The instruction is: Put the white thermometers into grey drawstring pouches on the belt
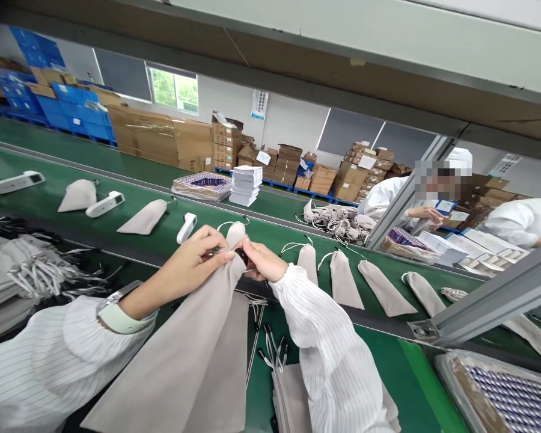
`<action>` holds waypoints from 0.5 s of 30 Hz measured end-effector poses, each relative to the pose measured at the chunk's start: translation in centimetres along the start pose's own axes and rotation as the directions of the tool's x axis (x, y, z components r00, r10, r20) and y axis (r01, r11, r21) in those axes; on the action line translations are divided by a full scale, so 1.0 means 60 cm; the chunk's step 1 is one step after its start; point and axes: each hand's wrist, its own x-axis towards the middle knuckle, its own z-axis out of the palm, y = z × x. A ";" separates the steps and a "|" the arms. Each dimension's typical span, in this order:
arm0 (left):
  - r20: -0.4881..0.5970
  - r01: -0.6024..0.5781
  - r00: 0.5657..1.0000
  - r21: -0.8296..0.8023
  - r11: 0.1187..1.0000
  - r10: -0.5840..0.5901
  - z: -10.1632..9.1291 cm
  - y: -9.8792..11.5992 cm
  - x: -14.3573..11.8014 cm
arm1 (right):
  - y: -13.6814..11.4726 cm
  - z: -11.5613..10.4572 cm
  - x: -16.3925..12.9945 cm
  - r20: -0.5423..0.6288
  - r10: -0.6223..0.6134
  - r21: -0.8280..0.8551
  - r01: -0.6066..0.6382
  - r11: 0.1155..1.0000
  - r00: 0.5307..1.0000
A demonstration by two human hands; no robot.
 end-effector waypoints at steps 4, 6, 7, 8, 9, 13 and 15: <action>0.010 -0.008 1.000 0.018 1.000 0.007 0.005 -0.004 -0.002 | 0.004 0.007 -0.007 -0.109 -0.134 -0.189 0.111 0.976 0.985; -0.032 -0.001 0.999 0.035 0.999 0.002 0.010 -0.009 -0.001 | 0.012 0.022 -0.014 -0.079 -0.137 -0.202 0.119 0.972 0.987; -0.058 0.011 0.998 0.035 0.999 -0.009 0.012 -0.012 0.000 | 0.017 0.032 -0.016 -0.062 -0.129 -0.191 0.115 0.975 0.990; -0.076 0.025 0.997 0.029 0.999 -0.023 0.014 -0.015 0.001 | 0.022 0.043 -0.018 -0.050 -0.116 -0.173 0.106 0.979 0.992; -0.082 0.037 0.996 0.021 0.999 -0.036 0.016 -0.018 0.001 | 0.026 0.053 -0.018 -0.039 -0.094 -0.153 0.087 0.984 0.995; -0.099 0.036 0.995 0.041 0.999 -0.032 0.009 -0.021 0.004 | 0.034 0.049 -0.012 -0.190 -0.006 -0.048 -0.003 0.999 0.982; -0.121 0.080 0.990 0.087 0.993 -0.069 0.000 -0.018 0.004 | 0.037 0.006 -0.012 -0.484 -0.108 -0.116 0.058 0.992 0.868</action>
